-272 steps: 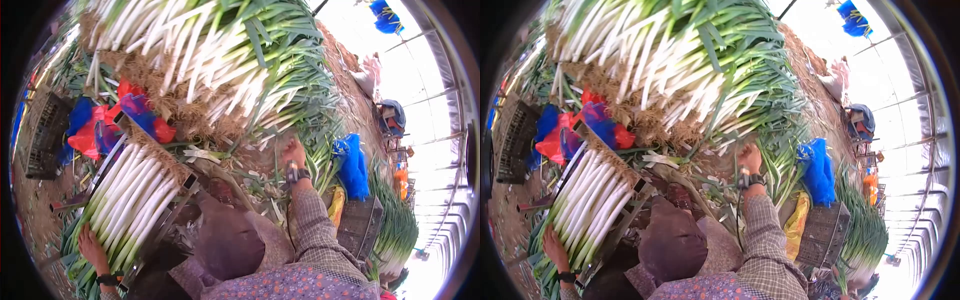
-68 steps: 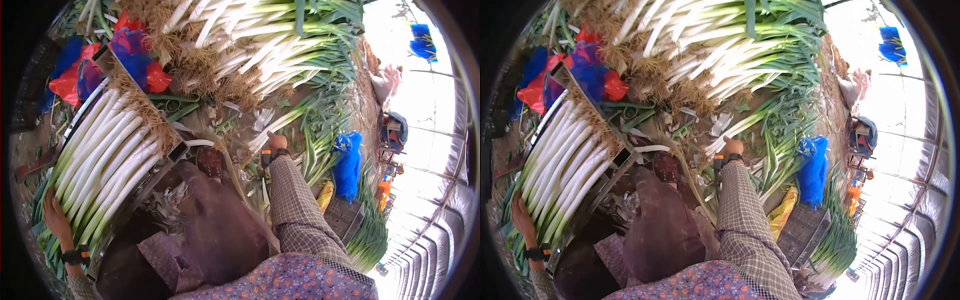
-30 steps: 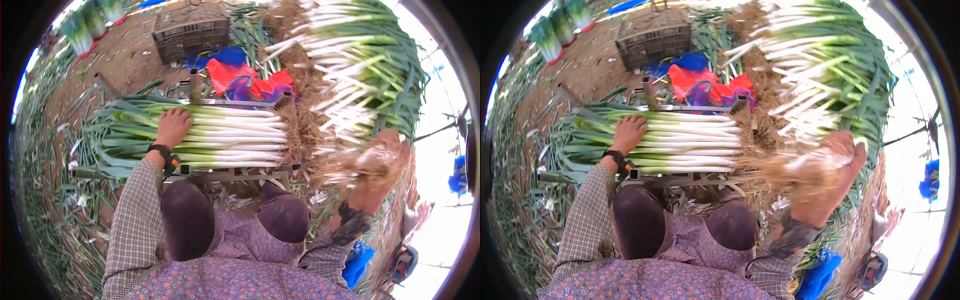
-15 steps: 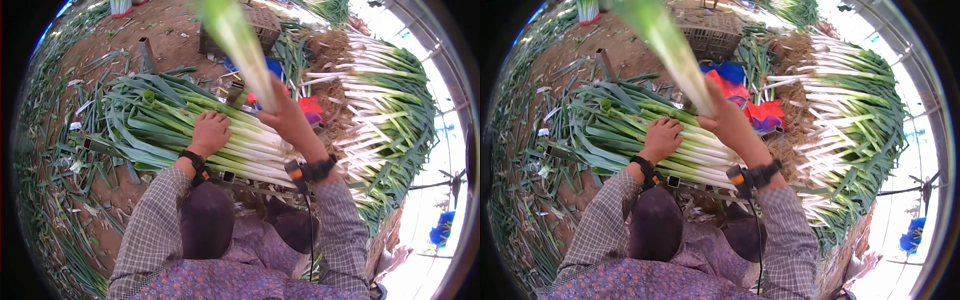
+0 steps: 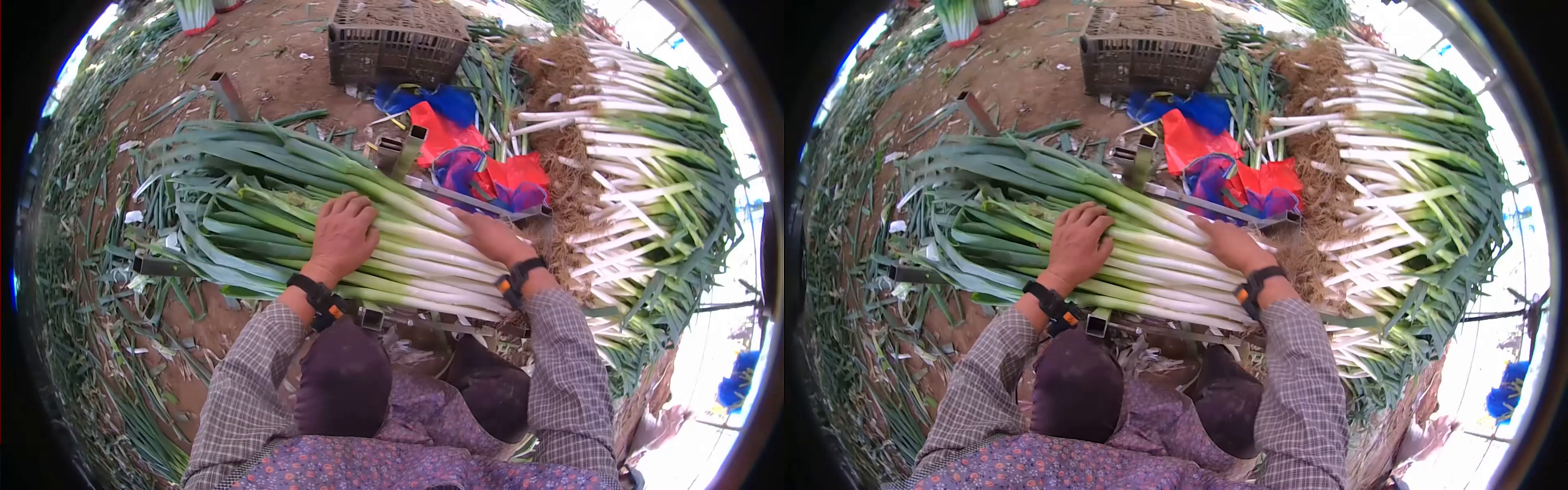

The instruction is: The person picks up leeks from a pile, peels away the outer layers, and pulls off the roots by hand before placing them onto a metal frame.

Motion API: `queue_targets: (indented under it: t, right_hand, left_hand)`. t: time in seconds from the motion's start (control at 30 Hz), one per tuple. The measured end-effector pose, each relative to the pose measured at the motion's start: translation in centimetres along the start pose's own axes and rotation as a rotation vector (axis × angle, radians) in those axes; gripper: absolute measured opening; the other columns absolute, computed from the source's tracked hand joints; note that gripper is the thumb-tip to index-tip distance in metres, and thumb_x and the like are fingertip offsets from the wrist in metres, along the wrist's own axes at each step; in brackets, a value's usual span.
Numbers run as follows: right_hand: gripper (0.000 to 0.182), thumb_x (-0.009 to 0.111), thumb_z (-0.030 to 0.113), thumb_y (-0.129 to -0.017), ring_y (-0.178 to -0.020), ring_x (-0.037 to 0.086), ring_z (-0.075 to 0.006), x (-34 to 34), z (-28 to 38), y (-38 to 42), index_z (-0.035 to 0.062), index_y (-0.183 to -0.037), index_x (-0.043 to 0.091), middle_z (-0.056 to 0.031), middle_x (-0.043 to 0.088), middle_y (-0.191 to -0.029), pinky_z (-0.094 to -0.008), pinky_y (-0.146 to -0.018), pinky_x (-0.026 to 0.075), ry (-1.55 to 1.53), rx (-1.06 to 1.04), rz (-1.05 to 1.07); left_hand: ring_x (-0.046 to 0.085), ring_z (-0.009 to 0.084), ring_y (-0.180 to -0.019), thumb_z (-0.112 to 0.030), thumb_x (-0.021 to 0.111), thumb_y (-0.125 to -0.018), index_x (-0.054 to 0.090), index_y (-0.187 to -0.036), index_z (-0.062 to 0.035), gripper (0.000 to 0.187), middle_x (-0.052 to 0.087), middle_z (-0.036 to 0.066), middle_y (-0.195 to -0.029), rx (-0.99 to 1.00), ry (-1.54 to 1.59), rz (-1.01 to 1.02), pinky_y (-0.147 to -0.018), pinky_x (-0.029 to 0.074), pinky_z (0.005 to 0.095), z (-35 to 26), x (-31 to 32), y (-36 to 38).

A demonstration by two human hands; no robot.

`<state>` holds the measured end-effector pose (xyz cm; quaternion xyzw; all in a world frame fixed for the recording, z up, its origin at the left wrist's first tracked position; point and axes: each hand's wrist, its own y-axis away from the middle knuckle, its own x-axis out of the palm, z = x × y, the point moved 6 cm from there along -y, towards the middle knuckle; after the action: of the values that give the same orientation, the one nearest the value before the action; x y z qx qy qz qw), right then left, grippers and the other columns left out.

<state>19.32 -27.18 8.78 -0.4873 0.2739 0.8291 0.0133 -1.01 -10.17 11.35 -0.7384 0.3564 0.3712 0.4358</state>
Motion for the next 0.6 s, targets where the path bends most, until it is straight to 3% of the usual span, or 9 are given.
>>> queue_targets:
  t: [0.17, 0.27, 0.37, 0.4, 0.5, 0.6]
  right_hand:
    - [0.062, 0.061, 0.014, -0.088, -0.108, 0.057, -0.0358, 1.5, -2.6, 2.6, 0.0203, -0.145, 0.041, -0.017, 0.06, -0.115, -0.0462, -0.095, 0.044, 0.11, -0.052, -0.223]
    - [0.054, 0.066, 0.009, -0.082, -0.113, 0.054, -0.0355, 1.6, -3.1, 2.8, 0.018, -0.134, 0.053, -0.0151, 0.058, -0.119, -0.0455, -0.098, 0.043, -0.004, -0.126, -0.34]
    - [0.043, 0.068, 0.008, -0.078, -0.117, 0.051, -0.0342, 1.5, -3.4, 3.2, 0.0149, -0.12, 0.062, -0.0128, 0.056, -0.123, -0.0446, -0.102, 0.041, -0.088, -0.18, -0.45]
    - [0.04, 0.067, 0.008, -0.079, -0.117, 0.051, -0.0337, 1.3, -3.4, 3.4, 0.014, -0.118, 0.062, -0.0122, 0.056, -0.123, -0.0441, -0.102, 0.041, -0.107, -0.185, -0.466]
    - [0.035, 0.068, 0.012, -0.078, -0.116, 0.051, -0.0342, 0.8, -3.9, 4.2, 0.0147, -0.113, 0.065, -0.0116, 0.057, -0.123, -0.0444, -0.101, 0.041, -0.144, -0.213, -0.528]
    - [0.03, 0.069, 0.017, -0.079, -0.113, 0.053, -0.0338, 1.5, -4.9, 4.0, 0.0153, -0.109, 0.067, -0.0118, 0.059, -0.12, -0.0444, -0.098, 0.042, -0.141, -0.23, -0.526]
  left_hand:
    - [0.052, 0.0312, -0.115, -0.008, 0.064, -0.074, 0.065, -0.103, -0.0097, 0.029, 0.061, 0.01, -0.114, -0.028, 0.175, -0.01, -0.097, 0.042, 0.044, 0.7, -0.4, -1.6]
    - [0.052, 0.0332, -0.116, -0.004, 0.065, -0.073, 0.062, -0.108, -0.0091, 0.035, 0.059, 0.012, -0.117, 0.074, 0.202, -0.07, -0.099, 0.041, 0.0451, 1.6, -2.6, -5.9]
    - [0.052, 0.0323, -0.116, -0.007, 0.068, -0.074, 0.059, -0.116, -0.0103, 0.043, 0.058, 0.011, -0.117, 0.224, -0.075, 0.043, -0.102, 0.039, 0.0441, 3.0, 0.4, -7.9]
    - [0.051, 0.031, -0.118, -0.01, 0.07, -0.074, 0.055, -0.122, -0.0119, 0.051, 0.058, 0.009, -0.118, 0.151, -0.151, 0.35, -0.103, 0.038, 0.0429, 3.9, 2.3, -8.1]
    - [0.051, 0.0292, -0.118, -0.012, 0.07, -0.076, 0.056, -0.123, -0.0129, 0.049, 0.058, 0.007, -0.116, 0.178, -0.176, 0.405, -0.104, 0.037, 0.0417, 2.6, 1.1, -8.7]
    - [0.051, 0.0347, -0.116, -0.023, 0.066, -0.083, 0.056, -0.126, -0.013, 0.045, 0.055, 0.012, -0.123, 0.188, -0.057, 0.452, -0.099, 0.041, 0.0464, 1.9, -0.7, -6.5]
